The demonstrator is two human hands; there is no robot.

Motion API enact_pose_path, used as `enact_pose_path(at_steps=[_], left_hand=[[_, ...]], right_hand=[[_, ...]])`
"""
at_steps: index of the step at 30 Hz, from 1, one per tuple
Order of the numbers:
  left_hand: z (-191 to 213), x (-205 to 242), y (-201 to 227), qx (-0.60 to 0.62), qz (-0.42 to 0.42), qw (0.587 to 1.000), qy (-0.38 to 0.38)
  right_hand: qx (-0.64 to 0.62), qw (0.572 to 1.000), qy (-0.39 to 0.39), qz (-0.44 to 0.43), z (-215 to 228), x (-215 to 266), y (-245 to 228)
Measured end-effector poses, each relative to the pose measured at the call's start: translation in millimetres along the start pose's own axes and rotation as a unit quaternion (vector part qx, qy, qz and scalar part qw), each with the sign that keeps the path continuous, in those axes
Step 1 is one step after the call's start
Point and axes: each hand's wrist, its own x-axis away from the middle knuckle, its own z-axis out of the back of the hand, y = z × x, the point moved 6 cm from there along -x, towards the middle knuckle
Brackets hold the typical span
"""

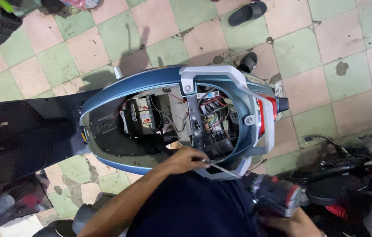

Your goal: The person works on the internal wiring and components of an electric scooter using a screwdriver and a multimeter.

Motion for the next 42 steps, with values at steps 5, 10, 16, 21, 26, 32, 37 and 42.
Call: enact_pose_path(at_steps=[5, 10, 16, 21, 26, 32, 37, 42], left_hand=[[2.1, 38.6, 7.5, 0.124, 0.016, 0.987, -0.096], [19.3, 38.1, 8.0, -0.013, -0.152, 0.985, 0.076], [12.4, 41.3, -49.8, 0.011, -0.053, 0.996, -0.067], [147.6, 112.6, -167.7, 0.253, 0.139, 0.926, 0.244], [100.2, 61.2, -127.9, 0.033, 0.064, 0.985, 0.154], [-36.3, -30.6, -66.7, 0.231, 0.159, 0.954, 0.104], [-57.6, -33.7, -31.5, 0.343, 0.126, 0.929, 0.052], [-47.3, -29.1, -14.3, 0.326, 0.142, 0.933, 0.065]], right_hand=[[-0.089, 0.988, -0.096, -0.076, -12.4, 16.0, -36.1], [-0.116, 0.989, -0.092, -0.031, -36.1, 2.6, -41.4], [-0.136, 0.983, -0.121, -0.020, -38.5, -10.8, -9.7], [-0.424, 0.897, -0.118, 0.037, 46.4, 13.6, 46.6], [0.010, 0.991, 0.131, 0.029, 108.5, -7.7, 65.8], [0.264, 0.938, 0.095, 0.205, -36.7, -45.7, -23.0], [0.391, 0.885, 0.179, 0.180, -77.9, -49.7, -69.9], [0.436, 0.869, 0.188, 0.142, -83.7, -54.9, -74.0]])
